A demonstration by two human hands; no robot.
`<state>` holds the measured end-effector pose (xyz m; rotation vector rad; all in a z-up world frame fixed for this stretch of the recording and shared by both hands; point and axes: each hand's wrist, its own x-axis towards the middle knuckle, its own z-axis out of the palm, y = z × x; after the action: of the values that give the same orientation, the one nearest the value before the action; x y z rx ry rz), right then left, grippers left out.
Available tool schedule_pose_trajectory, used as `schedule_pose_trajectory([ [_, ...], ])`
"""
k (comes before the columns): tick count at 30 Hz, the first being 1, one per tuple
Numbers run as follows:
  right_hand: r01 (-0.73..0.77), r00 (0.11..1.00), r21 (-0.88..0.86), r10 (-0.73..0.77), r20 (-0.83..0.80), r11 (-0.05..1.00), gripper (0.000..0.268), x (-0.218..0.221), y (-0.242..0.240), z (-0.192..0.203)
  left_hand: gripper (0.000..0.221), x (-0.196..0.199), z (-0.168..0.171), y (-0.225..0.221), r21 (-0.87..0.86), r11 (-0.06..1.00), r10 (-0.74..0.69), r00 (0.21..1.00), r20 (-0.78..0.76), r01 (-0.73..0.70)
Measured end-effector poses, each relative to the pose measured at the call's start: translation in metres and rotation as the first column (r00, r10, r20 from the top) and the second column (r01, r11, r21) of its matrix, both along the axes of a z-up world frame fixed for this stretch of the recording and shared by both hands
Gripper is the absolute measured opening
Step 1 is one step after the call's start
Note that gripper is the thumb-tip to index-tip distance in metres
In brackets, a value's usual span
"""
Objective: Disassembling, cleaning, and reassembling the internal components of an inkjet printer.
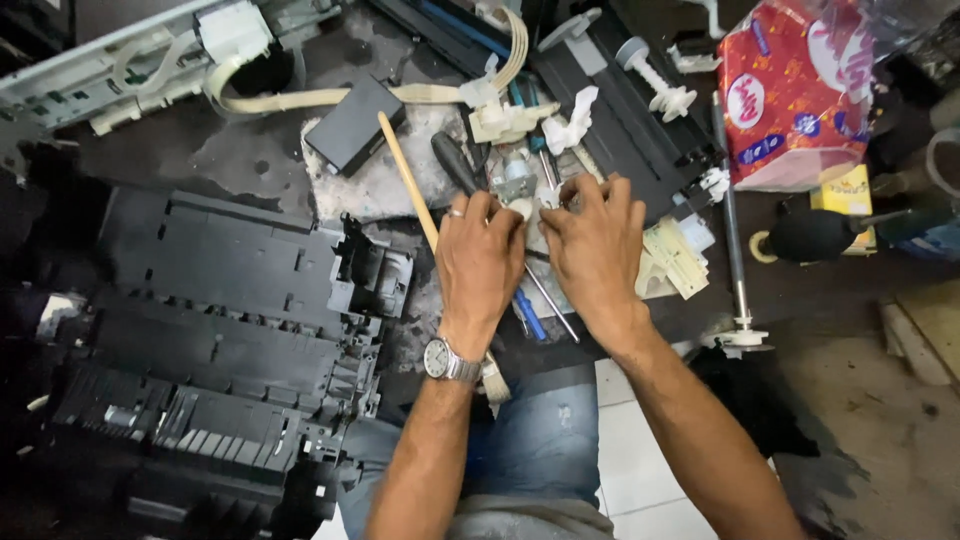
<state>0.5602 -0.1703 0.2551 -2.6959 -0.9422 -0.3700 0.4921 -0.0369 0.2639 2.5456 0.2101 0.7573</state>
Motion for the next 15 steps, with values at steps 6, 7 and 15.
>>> schedule_pose_trajectory([
  [6, -0.032, 0.997, 0.0, 0.032, -0.072, 0.999, 0.008, 0.004, -0.001, -0.006, 0.003, -0.002, -0.007, 0.001, -0.016, 1.0, -0.014, 0.999, -0.044, 0.013],
  [7, -0.031, 0.997, -0.003, 0.031, -0.074, 1.0, 0.008, 0.006, -0.002, -0.005, 0.003, -0.001, -0.007, 0.002, -0.019, 1.0, -0.016, 0.999, -0.046, 0.015],
  [15, -0.023, 0.996, -0.004, 0.023, -0.092, 1.0, 0.006, 0.005, 0.002, 0.002, 0.01, -0.004, 0.006, 0.0, -0.089, 0.995, -0.049, 0.999, -0.003, 0.048],
])
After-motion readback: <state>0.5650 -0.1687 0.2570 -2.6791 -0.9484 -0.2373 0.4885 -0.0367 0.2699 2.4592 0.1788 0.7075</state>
